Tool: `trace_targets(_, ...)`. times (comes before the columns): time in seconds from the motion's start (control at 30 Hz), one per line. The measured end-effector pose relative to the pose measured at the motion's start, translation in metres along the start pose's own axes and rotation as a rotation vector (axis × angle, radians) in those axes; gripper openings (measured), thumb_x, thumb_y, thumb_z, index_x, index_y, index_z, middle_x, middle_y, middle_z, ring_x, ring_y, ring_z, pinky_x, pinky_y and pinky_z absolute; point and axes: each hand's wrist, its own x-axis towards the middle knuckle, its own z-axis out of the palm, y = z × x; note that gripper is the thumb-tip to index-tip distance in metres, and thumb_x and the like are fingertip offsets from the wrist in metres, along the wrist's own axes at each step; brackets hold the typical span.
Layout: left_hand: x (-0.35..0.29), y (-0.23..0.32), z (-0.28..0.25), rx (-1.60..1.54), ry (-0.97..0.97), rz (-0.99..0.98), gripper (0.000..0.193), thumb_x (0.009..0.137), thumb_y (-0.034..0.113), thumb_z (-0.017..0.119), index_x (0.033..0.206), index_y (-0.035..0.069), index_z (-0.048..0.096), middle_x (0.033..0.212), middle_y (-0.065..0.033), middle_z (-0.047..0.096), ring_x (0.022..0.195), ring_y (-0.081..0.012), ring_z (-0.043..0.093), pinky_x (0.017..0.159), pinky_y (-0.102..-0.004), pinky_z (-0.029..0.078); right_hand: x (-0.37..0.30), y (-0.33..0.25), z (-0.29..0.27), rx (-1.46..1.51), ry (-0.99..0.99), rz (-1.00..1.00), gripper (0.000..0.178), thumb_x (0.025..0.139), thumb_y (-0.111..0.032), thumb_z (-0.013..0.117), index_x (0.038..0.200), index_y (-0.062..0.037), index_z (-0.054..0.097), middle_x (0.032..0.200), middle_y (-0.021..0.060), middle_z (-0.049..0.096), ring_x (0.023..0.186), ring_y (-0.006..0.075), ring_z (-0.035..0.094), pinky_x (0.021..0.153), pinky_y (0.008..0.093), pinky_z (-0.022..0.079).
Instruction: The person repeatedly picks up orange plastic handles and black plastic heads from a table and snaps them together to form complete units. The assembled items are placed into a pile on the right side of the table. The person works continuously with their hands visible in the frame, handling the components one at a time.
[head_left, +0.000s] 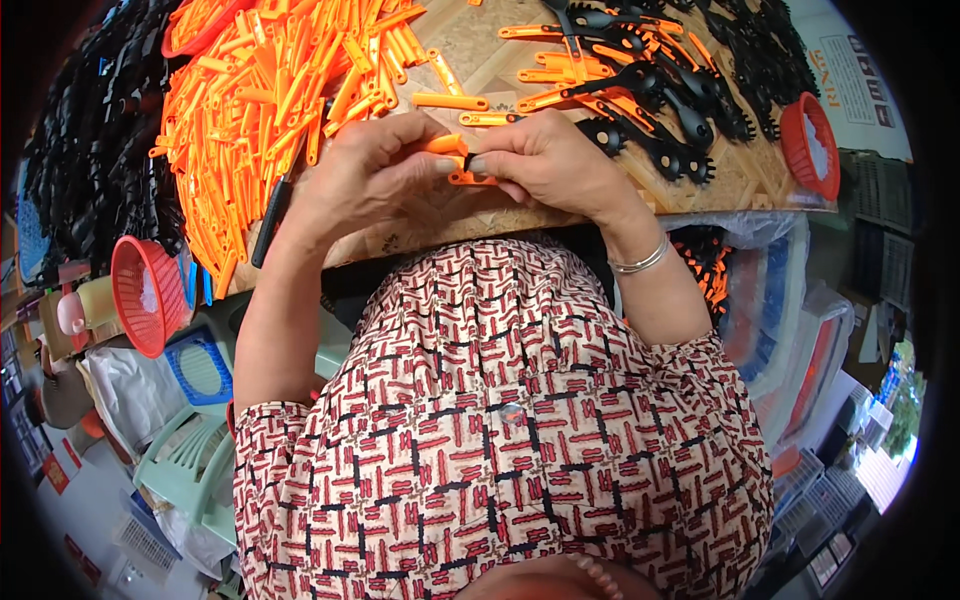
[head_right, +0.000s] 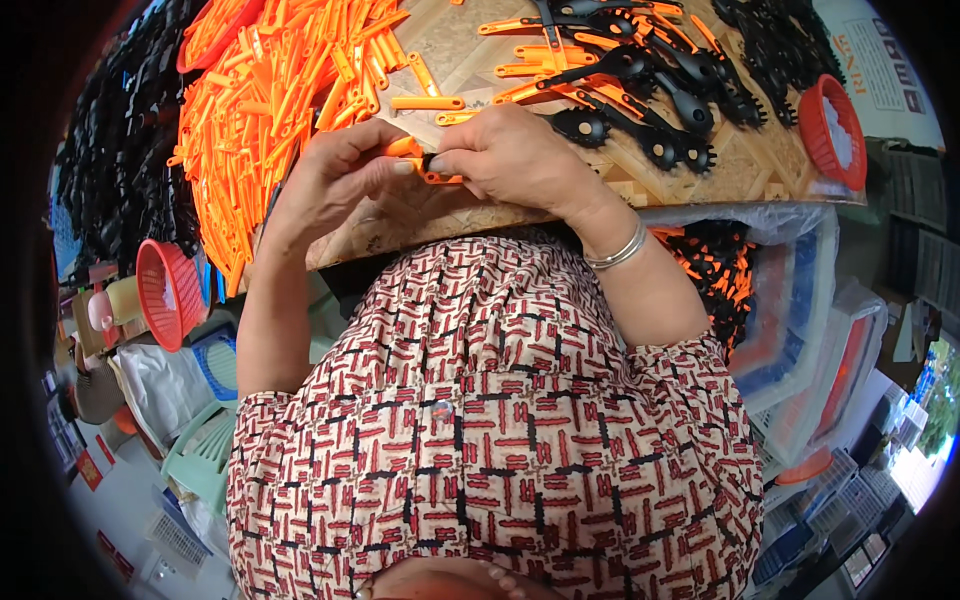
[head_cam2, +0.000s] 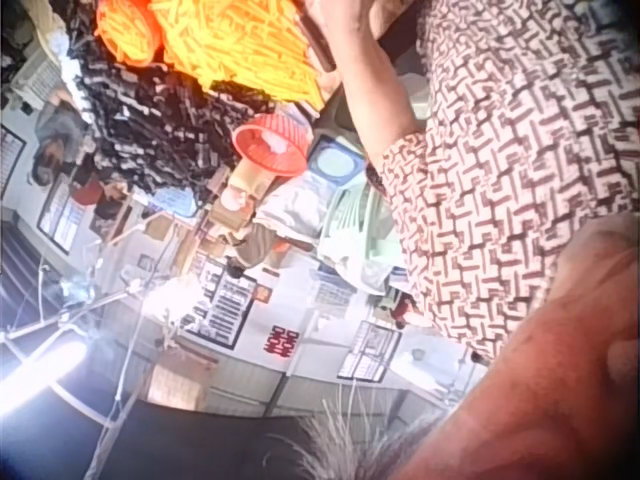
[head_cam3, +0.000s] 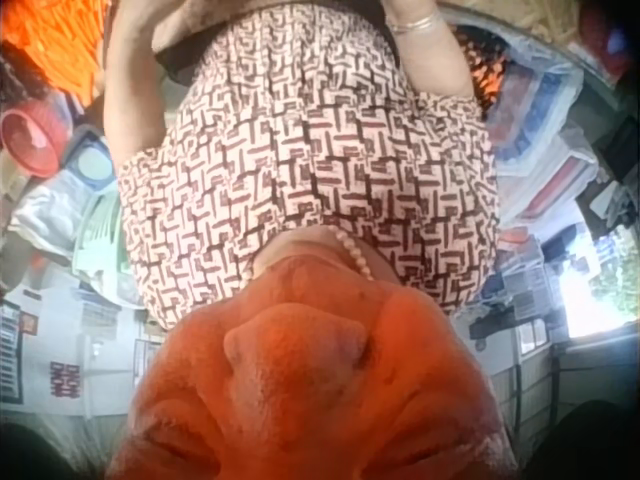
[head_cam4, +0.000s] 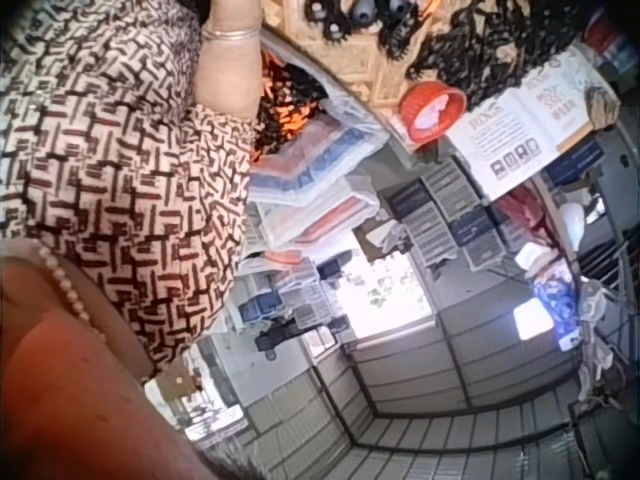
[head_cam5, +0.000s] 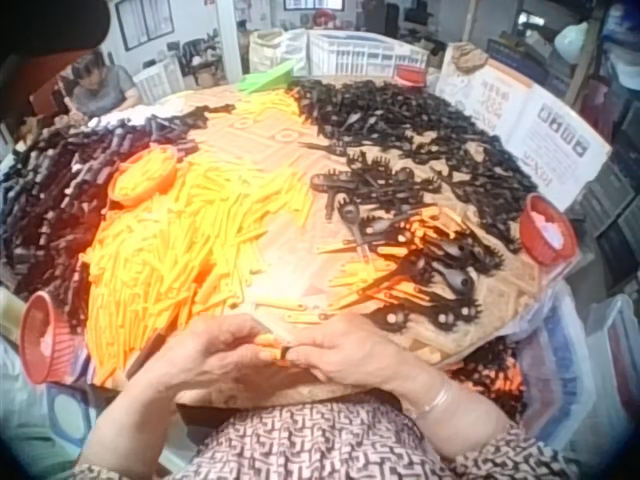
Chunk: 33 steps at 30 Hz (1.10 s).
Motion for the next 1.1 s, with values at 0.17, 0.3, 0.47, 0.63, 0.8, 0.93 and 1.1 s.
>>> trace_targets(0.17, -0.003, 0.019, -0.004, 0.112, 0.005, -0.108, 0.023, 0.099, 0.014, 0.071, 0.114, -0.003, 0.068, 0.091, -0.0011, 0.070, 0.084, -0.0103, 0.063, 0.075, -0.0266, 0.052, 0.003, -0.007, -0.003, 0.044, -0.036, -0.001, 0.026, 0.092, -0.025, 0.066, 0.080, -0.0031, 0.073, 0.053, 0.0037, 0.058, 0.049, 0.0118, 0.056, 0.051, 0.0312, 0.044)
trace_targets(0.3, -0.006, 0.017, 0.005, 0.354, 0.130, 0.058, 0.023, 0.096, 0.011, 0.074, 0.114, -0.003, 0.068, 0.091, -0.0056, 0.071, 0.085, -0.0106, 0.063, 0.076, -0.0264, 0.053, 0.005, -0.004, -0.005, 0.014, -0.056, -0.058, 0.023, 0.090, -0.024, 0.068, 0.079, -0.0047, 0.072, 0.054, 0.0063, 0.059, 0.050, 0.0166, 0.058, 0.051, 0.0341, 0.045)
trace_targets(0.47, -0.013, 0.016, 0.011, 0.272, 0.199, 0.014, 0.022, 0.095, 0.009, 0.075, 0.113, -0.002, 0.068, 0.092, -0.0064, 0.071, 0.085, -0.0103, 0.064, 0.078, -0.0262, 0.053, -0.004, -0.008, 0.005, -0.441, 0.235, -0.454, 0.019, 0.087, -0.023, 0.068, 0.076, -0.0080, 0.067, 0.062, 0.0156, 0.061, 0.058, 0.0349, 0.062, 0.056, 0.0434, 0.049)
trace_targets(0.63, -0.027, 0.014, 0.016, 0.157, 0.187, 0.057, 0.019, 0.095, 0.006, 0.073, 0.112, -0.001, 0.068, 0.089, -0.0051, 0.069, 0.084, -0.0099, 0.064, 0.077, -0.0271, 0.053, -0.011, -0.011, 0.000, -0.133, -0.015, -0.385, 0.018, 0.086, -0.021, 0.069, 0.076, -0.0069, 0.065, 0.064, 0.0157, 0.062, 0.061, 0.0387, 0.064, 0.058, 0.0475, 0.049)
trace_targets(0.8, -0.040, 0.012, 0.031, 0.323, 0.225, 0.137, 0.016, 0.092, 0.001, 0.073, 0.106, -0.002, 0.067, 0.091, -0.0070, 0.067, 0.083, -0.0164, 0.065, 0.073, -0.0308, 0.051, -0.020, -0.006, 0.021, -0.564, 0.219, -0.575, 0.016, 0.085, -0.018, 0.068, 0.074, -0.0072, 0.063, 0.063, 0.0147, 0.063, 0.062, 0.0378, 0.066, 0.058, 0.0456, 0.050)
trace_targets(0.93, -0.047, 0.005, 0.035, 0.102, 0.267, 0.066, 0.015, 0.092, 0.004, 0.072, 0.106, 0.001, 0.066, 0.089, -0.0130, 0.065, 0.080, -0.0269, 0.067, 0.073, -0.0347, 0.053, -0.028, -0.017, 0.021, -0.577, 0.197, -0.536, 0.015, 0.084, -0.019, 0.068, 0.076, -0.0075, 0.064, 0.065, 0.0148, 0.064, 0.064, 0.0362, 0.066, 0.060, 0.0474, 0.049)
trace_targets(1.1, -0.039, 0.012, 0.042, 0.185, 0.263, 0.007, 0.016, 0.096, 0.009, 0.072, 0.108, 0.000, 0.066, 0.085, -0.0059, 0.063, 0.079, -0.0127, 0.062, 0.071, -0.0285, 0.050, -0.027, -0.015, 0.010, -0.612, 0.158, -0.505, 0.025, 0.088, -0.027, 0.070, 0.076, -0.0066, 0.063, 0.066, 0.0130, 0.061, 0.066, 0.0351, 0.064, 0.063, 0.0467, 0.048)
